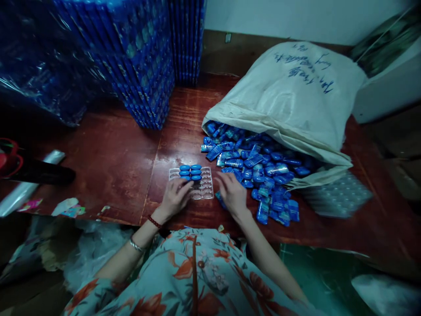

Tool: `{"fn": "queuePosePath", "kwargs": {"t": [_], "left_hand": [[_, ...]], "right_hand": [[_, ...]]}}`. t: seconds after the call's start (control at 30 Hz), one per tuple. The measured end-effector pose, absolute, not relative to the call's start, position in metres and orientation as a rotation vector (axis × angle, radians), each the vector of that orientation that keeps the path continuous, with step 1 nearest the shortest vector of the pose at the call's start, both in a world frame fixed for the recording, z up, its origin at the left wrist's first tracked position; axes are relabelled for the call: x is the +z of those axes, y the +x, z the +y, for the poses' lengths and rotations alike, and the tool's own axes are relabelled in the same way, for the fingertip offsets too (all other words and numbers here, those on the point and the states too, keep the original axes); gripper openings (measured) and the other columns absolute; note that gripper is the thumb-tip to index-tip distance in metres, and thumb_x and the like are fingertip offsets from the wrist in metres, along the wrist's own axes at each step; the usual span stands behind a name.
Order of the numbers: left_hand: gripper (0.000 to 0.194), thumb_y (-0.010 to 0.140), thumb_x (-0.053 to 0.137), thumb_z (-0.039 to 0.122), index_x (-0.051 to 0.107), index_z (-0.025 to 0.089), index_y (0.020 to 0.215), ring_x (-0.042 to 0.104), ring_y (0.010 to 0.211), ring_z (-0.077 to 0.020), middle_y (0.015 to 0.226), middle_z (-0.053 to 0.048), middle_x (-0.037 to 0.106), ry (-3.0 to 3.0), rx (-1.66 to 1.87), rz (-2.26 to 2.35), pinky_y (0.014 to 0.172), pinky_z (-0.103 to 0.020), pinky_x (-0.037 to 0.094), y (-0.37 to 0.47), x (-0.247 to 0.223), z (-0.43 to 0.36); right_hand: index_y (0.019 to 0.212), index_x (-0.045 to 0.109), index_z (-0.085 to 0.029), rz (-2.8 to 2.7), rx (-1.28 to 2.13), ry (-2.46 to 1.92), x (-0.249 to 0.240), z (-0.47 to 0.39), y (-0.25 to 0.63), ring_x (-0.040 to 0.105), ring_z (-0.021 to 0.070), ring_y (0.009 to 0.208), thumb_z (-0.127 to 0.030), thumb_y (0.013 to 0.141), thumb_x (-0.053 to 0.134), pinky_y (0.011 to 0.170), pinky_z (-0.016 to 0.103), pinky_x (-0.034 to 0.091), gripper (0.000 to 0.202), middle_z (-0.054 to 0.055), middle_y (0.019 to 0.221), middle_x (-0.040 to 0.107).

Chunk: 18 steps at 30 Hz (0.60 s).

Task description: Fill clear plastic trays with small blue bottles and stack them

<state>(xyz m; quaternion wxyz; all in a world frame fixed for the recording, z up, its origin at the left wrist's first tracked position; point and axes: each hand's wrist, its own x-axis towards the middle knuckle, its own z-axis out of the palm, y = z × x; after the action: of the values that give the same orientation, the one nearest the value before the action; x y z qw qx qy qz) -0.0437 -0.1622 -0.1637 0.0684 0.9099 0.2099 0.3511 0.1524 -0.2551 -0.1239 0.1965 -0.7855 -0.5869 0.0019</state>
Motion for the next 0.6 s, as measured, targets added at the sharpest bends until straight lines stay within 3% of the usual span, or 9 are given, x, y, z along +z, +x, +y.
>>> {"fn": "queuePosePath", "kwargs": {"t": [0.17,0.3,0.37,0.43,0.53,0.6], "left_hand": [[0.025,0.089,0.047,0.019,0.055,0.016,0.113,0.055,0.099,-0.0206,0.111,-0.012,0.060,2.912,0.469,0.135,0.082,-0.033,0.043,0.018,-0.152,-0.220],[0.019,0.088,0.046,0.013,0.057,0.010,0.102,0.054,0.099,-0.0235,0.105,-0.013,0.060,3.036,0.146,0.114,0.083,-0.035,0.043,0.054,-0.147,-0.234],[0.017,0.089,0.043,0.012,0.058,0.010,0.098,0.054,0.095,-0.0231,0.097,-0.012,0.061,3.021,0.093,0.041,0.080,-0.034,0.044,0.052,-0.140,-0.230],[0.020,0.089,0.043,0.012,0.055,0.012,0.106,0.055,0.089,-0.0212,0.095,-0.010,0.060,2.953,0.069,-0.007,0.075,-0.032,0.046,0.038,-0.130,-0.225],[0.031,0.090,0.042,0.011,0.047,0.017,0.120,0.056,0.089,-0.0184,0.102,-0.009,0.059,2.794,0.133,0.120,0.076,-0.030,0.047,0.004,-0.116,-0.216],[0.032,0.091,0.041,0.012,0.046,0.019,0.122,0.056,0.095,-0.0182,0.107,-0.009,0.059,2.625,0.298,0.284,0.081,-0.031,0.047,-0.022,-0.112,-0.208]], "right_hand": [[0.125,0.049,-0.019,-1.704,0.096,-2.595,-0.116,-0.260,0.198,0.062,0.0208,0.077,-0.035,0.087,0.052,0.056,0.027,0.044,0.042,0.013,0.110,0.057],[0.113,0.054,-0.014,-1.831,0.284,-2.581,-0.117,-0.253,0.207,0.063,0.0210,0.075,-0.026,0.090,0.045,0.060,0.028,0.044,0.027,0.013,0.104,0.061],[0.110,0.054,-0.012,-1.752,0.331,-2.505,-0.121,-0.257,0.207,0.063,0.0228,0.078,-0.024,0.092,0.039,0.065,0.030,0.045,0.027,0.013,0.097,0.063],[0.118,0.050,-0.012,-1.615,0.394,-2.371,-0.123,-0.267,0.204,0.063,0.0230,0.079,-0.027,0.093,0.037,0.066,0.031,0.046,0.032,0.012,0.095,0.065],[0.132,0.039,-0.018,-1.432,0.548,-2.077,-0.126,-0.281,0.190,0.062,0.0195,0.077,-0.035,0.092,0.040,0.068,0.031,0.048,0.043,0.009,0.103,0.064],[0.130,0.042,-0.021,-1.347,0.609,-1.921,-0.127,-0.284,0.174,0.061,0.0179,0.084,-0.038,0.091,0.042,0.072,0.031,0.049,0.043,0.008,0.111,0.062]]}}
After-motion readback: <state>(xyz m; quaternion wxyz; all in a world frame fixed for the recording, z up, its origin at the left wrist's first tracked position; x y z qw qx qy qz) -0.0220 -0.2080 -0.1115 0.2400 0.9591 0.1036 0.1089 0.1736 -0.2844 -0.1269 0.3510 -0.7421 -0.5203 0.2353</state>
